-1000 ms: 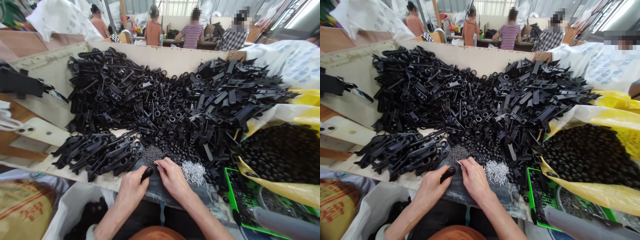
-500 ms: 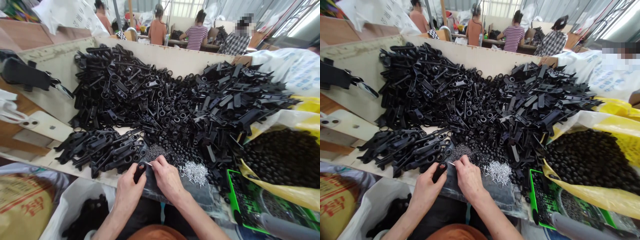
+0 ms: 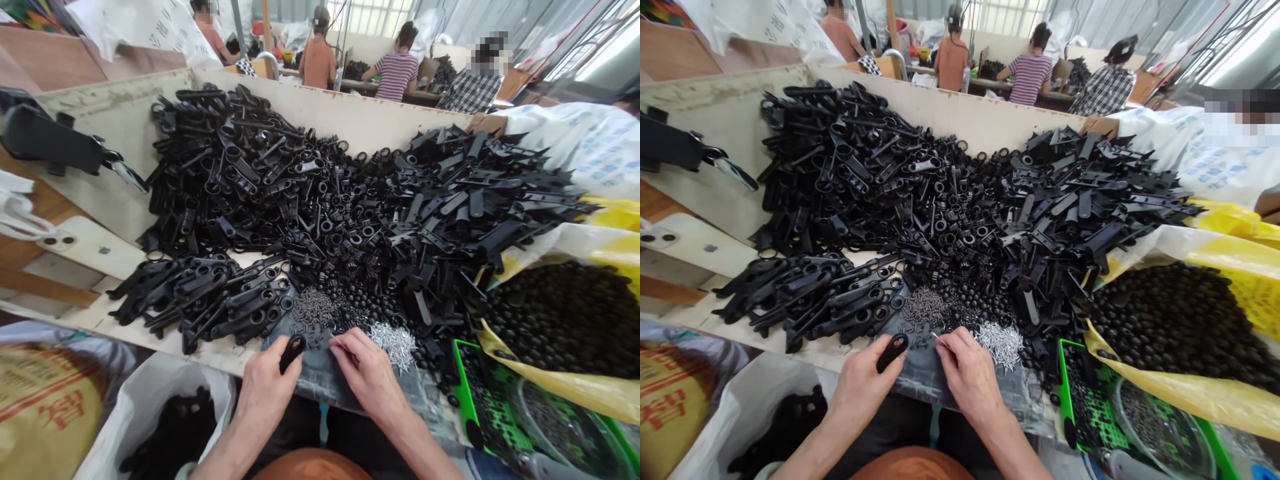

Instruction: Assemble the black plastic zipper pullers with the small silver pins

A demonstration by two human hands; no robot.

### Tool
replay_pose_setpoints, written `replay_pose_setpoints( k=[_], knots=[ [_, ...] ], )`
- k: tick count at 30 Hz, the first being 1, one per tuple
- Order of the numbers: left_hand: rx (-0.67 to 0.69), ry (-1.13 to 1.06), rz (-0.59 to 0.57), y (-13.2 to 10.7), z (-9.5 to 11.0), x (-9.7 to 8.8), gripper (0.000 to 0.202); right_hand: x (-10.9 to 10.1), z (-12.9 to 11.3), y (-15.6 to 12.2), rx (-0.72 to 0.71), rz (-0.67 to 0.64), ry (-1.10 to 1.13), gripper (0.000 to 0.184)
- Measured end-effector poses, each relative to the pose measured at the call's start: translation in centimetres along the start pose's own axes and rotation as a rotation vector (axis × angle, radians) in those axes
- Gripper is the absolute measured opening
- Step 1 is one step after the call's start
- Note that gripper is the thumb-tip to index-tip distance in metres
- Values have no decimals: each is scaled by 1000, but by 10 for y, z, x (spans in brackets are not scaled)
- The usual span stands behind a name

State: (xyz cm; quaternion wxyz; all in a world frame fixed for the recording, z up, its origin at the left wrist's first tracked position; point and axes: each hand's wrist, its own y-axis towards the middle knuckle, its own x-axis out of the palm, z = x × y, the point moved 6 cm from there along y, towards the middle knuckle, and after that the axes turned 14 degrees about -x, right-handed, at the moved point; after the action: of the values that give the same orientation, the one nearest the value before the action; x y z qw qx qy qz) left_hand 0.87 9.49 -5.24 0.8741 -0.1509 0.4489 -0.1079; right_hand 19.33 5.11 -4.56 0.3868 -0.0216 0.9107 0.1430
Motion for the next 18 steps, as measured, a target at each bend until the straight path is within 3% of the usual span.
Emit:
replay_pose_setpoints(
  k=[5,11,18],
  knots=[
    [47,163,-28,8,12,11,16,12,-6,8,9,-57,-42,16],
    [53,176,-26,13,10,12,16,25,-6,14,10,-103,-189,16],
    [24,-50,-18,8,-6,-3,18,9,1,3,73,100,177,19]
  ],
)
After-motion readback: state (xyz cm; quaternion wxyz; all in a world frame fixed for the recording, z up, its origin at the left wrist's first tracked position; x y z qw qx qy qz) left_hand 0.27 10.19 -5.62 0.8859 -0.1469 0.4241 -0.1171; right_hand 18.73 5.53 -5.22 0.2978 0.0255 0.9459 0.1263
